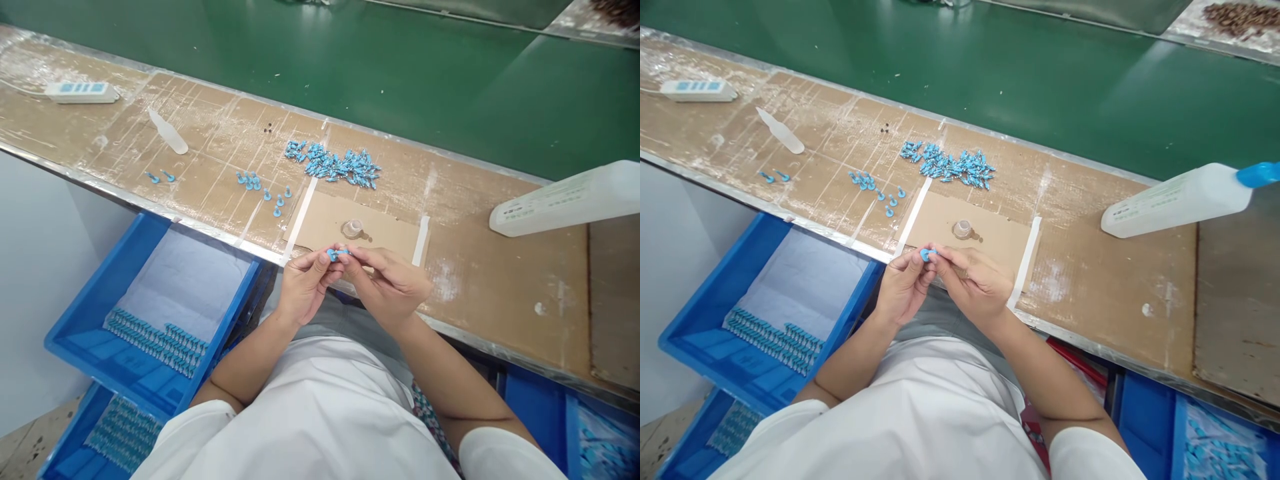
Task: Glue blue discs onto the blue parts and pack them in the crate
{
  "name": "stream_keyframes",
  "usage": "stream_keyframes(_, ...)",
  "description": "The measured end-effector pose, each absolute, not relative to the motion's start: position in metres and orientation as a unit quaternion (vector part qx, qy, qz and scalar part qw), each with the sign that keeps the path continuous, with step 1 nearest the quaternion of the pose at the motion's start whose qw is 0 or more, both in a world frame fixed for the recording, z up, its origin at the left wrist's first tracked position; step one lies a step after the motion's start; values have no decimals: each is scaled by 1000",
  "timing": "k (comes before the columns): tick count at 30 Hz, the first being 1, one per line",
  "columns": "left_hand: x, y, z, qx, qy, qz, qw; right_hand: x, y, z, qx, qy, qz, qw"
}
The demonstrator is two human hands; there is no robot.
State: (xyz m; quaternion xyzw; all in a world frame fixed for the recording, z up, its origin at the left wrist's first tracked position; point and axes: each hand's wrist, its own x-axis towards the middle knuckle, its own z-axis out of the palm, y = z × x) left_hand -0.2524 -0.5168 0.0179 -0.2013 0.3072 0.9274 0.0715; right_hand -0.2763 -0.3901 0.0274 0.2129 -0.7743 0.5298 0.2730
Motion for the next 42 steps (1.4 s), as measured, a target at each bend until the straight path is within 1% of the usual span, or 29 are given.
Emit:
stream_keyframes(10, -250, -519, 18, -207, 342, 915, 50, -276, -390, 29, 229, -763, 544, 263)
stream_keyframes(17, -249, -520, 19, -187, 375, 907, 35, -280, -383, 28, 256, -754, 556, 237)
stream_keyframes(21, -249, -519, 22, -197, 371, 907, 36, -282, -380, 26, 244, -757, 565, 219)
stream_keyframes(26, -249, -518, 22, -189, 371, 909, 27, -285, -380, 27, 239, -746, 580, 224)
stream_keyframes(34, -247, -518, 21, -162, 379, 911, 21, -282, -379, 23, 220, -727, 620, 196)
stream_keyframes(42, -246, -519, 22, -161, 388, 907, 31, -280, -383, 24, 142, -705, 681, 136)
